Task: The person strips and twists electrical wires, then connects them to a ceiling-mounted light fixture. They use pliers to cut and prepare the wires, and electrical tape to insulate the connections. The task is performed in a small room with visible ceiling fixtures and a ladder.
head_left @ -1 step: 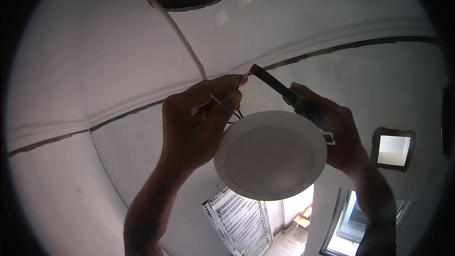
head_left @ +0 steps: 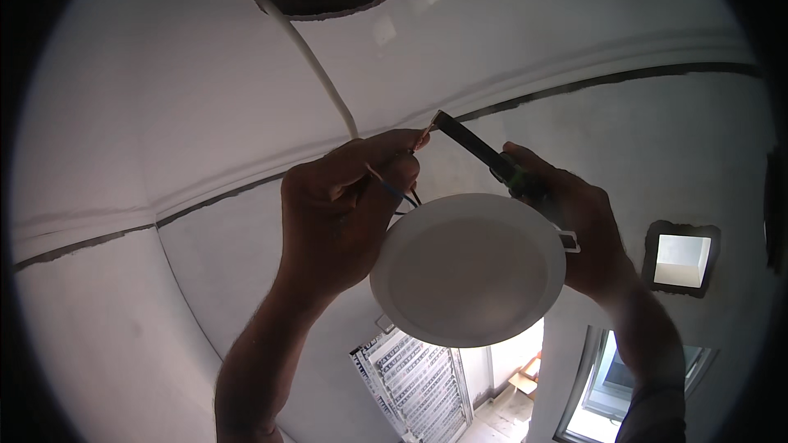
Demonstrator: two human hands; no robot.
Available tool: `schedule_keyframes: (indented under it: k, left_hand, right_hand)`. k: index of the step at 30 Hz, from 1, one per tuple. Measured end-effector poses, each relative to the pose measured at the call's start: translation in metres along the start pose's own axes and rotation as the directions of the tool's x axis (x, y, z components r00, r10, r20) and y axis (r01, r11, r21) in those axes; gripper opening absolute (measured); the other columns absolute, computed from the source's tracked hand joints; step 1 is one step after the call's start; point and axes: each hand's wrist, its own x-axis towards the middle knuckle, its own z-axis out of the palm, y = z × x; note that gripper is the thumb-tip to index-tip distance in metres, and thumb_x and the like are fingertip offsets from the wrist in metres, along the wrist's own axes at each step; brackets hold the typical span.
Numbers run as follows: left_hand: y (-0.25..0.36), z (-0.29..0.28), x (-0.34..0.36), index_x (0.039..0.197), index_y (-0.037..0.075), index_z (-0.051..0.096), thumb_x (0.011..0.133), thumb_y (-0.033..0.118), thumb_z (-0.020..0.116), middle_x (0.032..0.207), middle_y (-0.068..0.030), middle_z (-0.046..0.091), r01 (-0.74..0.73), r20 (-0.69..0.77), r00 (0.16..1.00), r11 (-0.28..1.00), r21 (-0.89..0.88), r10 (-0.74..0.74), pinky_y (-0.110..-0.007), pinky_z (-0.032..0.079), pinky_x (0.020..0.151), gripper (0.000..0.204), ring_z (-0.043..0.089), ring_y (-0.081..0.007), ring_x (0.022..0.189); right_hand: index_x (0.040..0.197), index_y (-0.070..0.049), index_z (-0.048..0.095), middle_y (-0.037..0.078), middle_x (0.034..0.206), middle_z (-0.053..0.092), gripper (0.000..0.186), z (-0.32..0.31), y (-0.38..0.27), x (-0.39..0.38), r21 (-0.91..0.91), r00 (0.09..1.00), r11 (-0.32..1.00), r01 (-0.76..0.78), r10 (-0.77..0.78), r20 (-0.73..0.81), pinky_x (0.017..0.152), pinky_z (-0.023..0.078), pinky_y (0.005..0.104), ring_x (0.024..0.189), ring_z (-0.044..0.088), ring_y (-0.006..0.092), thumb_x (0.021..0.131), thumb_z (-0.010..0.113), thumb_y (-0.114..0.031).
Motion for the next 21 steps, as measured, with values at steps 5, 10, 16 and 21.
schedule_keyframes:
  k: [5, 10, 16, 21]
  left_hand:
    - [0.001, -0.001, 0.007, 0.12, -0.003, 0.073, 0.099, 0.006, 0.068, 0.085, -0.008, 0.074, -0.045, 0.007, 0.999, 0.999, -0.005, 0.045, -0.028, 0.058, 0.07, 0.023, 0.067, -0.012, 0.074]
    - [0.004, -0.003, 0.009, 0.121, -0.001, 0.073, 0.099, 0.007, 0.069, 0.084, -0.007, 0.074, -0.028, 0.027, 0.999, 1.0, 0.008, 0.028, -0.028, 0.058, 0.07, 0.023, 0.067, -0.0117, 0.074]
    - [0.008, -0.003, 0.007, 0.12, -0.002, 0.073, 0.098, 0.006, 0.069, 0.086, -0.0082, 0.074, -0.014, 0.027, 1.0, 1.0, 0.011, 0.014, -0.029, 0.058, 0.07, 0.023, 0.068, -0.0117, 0.074]
    - [0.008, -0.011, 0.007, 0.119, -0.002, 0.073, 0.098, 0.004, 0.069, 0.095, -0.0099, 0.076, -0.019, 0.098, 0.995, 1.0, 0.022, 0.017, -0.027, 0.058, 0.075, 0.022, 0.069, -0.0111, 0.083]
  right_hand:
    - [0.146, -0.005, 0.054, 0.011, 0.093, 0.069, 0.055, -0.005, -0.007, 0.007, -0.182, 0.996, 0.98, 0.082, -0.087, -0.02, 0.076, 0.055, 0.0365, 0.079, 0.068, 0.0214, 0.095, 0.071, -0.018]
    - [0.144, -0.005, 0.056, 0.01, 0.094, 0.069, 0.054, -0.005, -0.005, 0.008, -0.178, 0.994, 0.979, 0.099, -0.107, -0.035, 0.079, 0.054, 0.0375, 0.085, 0.067, 0.0238, 0.094, 0.07, -0.016]
    - [0.139, -0.004, 0.056, 0.012, 0.098, 0.072, 0.047, -0.013, -0.014, 0.009, -0.275, 0.988, 0.949, 0.155, -0.149, 0.044, 0.081, 0.055, 0.0449, 0.086, 0.07, 0.0279, 0.097, 0.068, -0.021]
    - [0.134, -0.008, 0.062, 0.01, 0.09, 0.071, 0.04, -0.008, -0.002, 0.01, -0.071, 0.991, 0.989, 0.13, -0.13, 0.002, 0.07, 0.055, 0.0396, 0.07, 0.068, 0.0223, 0.095, 0.067, -0.017]
